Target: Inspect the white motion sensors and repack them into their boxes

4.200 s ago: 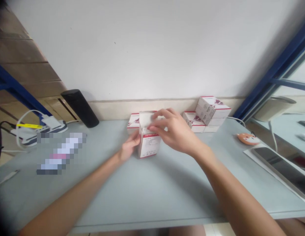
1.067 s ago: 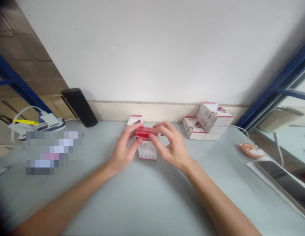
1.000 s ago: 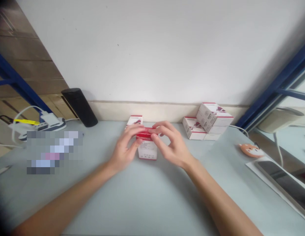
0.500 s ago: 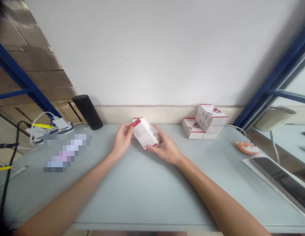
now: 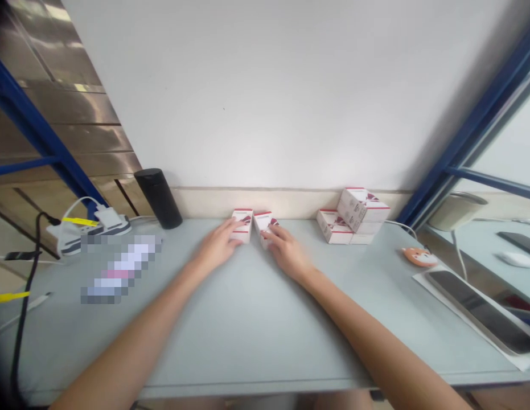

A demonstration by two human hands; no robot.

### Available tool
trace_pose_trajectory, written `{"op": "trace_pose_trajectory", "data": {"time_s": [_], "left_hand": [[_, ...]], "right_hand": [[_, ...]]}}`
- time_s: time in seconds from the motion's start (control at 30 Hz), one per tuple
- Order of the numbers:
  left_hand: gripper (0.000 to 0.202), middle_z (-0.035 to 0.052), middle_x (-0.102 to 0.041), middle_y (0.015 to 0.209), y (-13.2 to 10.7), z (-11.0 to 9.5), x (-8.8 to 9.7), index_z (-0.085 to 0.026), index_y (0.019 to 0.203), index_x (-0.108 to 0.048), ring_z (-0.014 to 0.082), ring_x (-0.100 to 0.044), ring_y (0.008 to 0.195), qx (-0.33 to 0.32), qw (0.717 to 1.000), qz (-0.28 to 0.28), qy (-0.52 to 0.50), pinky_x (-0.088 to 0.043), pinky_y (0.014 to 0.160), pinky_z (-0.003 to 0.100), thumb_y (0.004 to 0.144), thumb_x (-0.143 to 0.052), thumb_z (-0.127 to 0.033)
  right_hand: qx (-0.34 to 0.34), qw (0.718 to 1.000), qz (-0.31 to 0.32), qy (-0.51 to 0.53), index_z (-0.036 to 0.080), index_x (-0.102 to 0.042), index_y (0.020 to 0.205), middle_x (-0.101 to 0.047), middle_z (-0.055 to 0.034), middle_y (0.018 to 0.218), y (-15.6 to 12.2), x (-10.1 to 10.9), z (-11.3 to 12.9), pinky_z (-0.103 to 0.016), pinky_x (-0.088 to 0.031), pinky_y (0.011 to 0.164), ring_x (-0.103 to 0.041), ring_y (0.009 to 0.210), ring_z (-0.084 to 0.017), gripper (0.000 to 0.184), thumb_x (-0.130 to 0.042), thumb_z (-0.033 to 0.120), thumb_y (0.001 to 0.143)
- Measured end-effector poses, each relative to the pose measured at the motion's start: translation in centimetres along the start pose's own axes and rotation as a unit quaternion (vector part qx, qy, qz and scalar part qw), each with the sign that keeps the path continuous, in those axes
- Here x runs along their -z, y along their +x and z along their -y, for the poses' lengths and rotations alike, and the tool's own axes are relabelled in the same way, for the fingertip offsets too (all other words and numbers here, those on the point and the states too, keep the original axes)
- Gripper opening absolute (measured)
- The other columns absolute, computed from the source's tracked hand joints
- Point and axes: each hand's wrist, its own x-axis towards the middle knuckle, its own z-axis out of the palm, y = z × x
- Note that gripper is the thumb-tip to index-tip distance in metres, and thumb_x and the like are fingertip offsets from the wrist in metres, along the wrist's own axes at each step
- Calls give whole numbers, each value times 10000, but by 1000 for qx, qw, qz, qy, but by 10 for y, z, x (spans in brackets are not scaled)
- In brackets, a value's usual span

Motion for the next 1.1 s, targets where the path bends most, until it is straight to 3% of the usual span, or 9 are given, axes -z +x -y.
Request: {"op": "trace_pose_trajectory", "data": {"time_s": [0.1,0.27,0.37,0.57,0.83,1.1], "left_hand": [[540,43,-501,1629,0,0,2,-331,1448,-612,318,-638,1331,3,1000,-7,9,-517,1107,430,926,-679,-209],[552,9,-556,1586,-1,4,6,-347,1420,-633,305,-680,1266,5,999,-16,29,-538,1073,419,906,-671,-148],[553,-14,-521,1614,-2,5,6,-373,1437,-625,307,-671,1285,16,999,-19,32,-537,1078,423,922,-658,-174],[570,-83,-467,1642,-4,9,0,-449,1453,-597,285,-679,1280,51,998,-16,25,-559,1044,392,930,-662,-232],[566,-109,-417,1666,-10,8,0,-471,1491,-547,283,-683,1275,49,998,-11,26,-561,1031,388,970,-596,-258],[593,-70,-404,1683,-11,3,2,-429,1522,-526,286,-668,1290,52,998,3,45,-543,1063,395,972,-560,-209]], "right_hand": [[-8,1000,-5,-10,256,-663,1417,-616,-118,1481,22,-17,10,-436,-523,1123,-584,1378,-266,409,-551,209,1026],[-45,998,5,-42,318,-660,1408,-643,-96,1421,42,-36,31,-372,-601,956,-600,1337,-253,433,-523,169,1025],[-58,998,6,-6,298,-669,1404,-604,-97,1481,41,-41,28,-383,-569,1031,-596,1351,-246,460,-529,119,1004],[-82,996,10,32,258,-689,1364,-605,-105,1460,43,-42,31,-366,-531,1071,-621,1306,-228,547,-478,-9,937],[-123,992,25,5,278,-668,1330,-607,-105,1369,47,-33,58,-281,-555,840,-649,1168,-199,607,-409,-65,902],[-115,993,26,15,244,-649,1333,-605,-103,1321,47,-32,53,-311,-542,918,-598,1204,-213,520,-473,-19,920]]}}
